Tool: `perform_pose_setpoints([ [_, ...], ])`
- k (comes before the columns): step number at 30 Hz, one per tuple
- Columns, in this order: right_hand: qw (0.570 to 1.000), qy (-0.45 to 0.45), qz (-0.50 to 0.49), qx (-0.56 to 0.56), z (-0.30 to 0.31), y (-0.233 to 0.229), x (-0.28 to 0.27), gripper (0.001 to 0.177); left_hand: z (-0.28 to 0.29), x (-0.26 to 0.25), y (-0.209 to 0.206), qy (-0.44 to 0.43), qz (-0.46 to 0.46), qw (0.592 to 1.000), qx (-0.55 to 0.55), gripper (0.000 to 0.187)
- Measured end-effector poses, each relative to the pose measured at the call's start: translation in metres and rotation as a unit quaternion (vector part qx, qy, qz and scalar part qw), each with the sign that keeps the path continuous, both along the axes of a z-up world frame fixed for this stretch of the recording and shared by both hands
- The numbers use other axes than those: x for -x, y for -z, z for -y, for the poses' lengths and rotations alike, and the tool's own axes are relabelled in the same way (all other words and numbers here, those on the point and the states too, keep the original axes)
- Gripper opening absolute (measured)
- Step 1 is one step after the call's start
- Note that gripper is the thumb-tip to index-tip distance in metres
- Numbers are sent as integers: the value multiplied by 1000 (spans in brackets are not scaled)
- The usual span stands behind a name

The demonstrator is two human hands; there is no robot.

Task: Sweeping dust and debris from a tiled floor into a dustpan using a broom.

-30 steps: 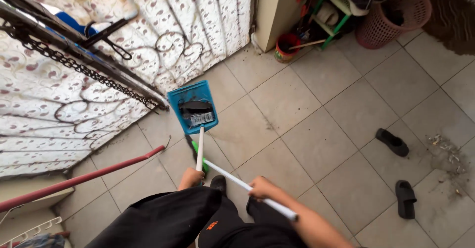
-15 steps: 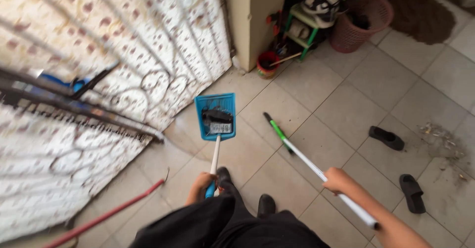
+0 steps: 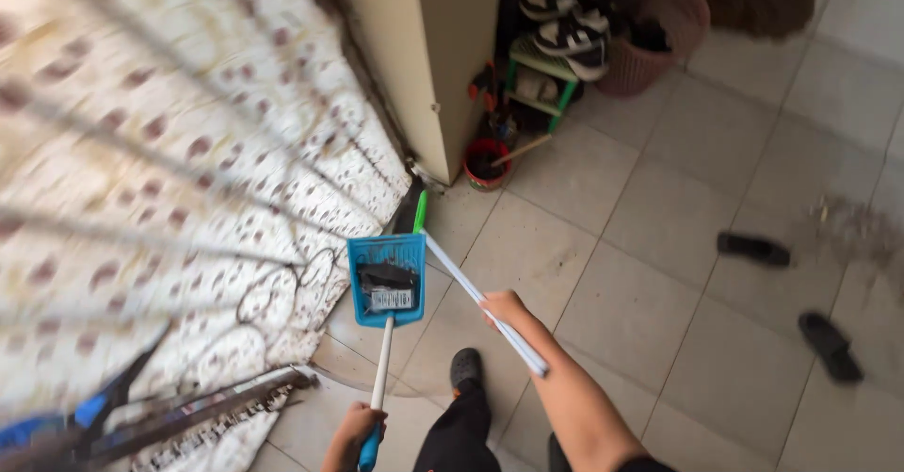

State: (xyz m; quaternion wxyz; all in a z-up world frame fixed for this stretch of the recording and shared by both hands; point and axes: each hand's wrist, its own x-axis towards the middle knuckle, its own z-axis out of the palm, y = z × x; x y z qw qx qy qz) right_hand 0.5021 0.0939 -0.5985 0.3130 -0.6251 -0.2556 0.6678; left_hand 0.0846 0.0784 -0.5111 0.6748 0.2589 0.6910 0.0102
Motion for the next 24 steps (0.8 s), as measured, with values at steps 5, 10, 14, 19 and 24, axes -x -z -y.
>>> perform_pose_setpoints([
  [5, 988, 48, 36, 139, 34, 43, -27, 13, -36, 20, 7, 24, -50, 997, 52, 22],
  [10, 955, 116, 96, 257, 214, -33, -113, 33, -73, 2, 21, 141, -59, 986, 62, 17],
  [14, 898, 36, 262, 351, 287, -51, -186, 31, -94, -43, 23, 222, -63, 971, 60, 15],
  [19, 824, 18, 392, 409, 278, -138, -205, 28, -124, -102, 13, 250, -46, 965, 64, 24],
  [24, 853, 20, 361, 375, 301, -228, -203, 37, -145, -159, 6, 262, -27, 962, 74, 37],
])
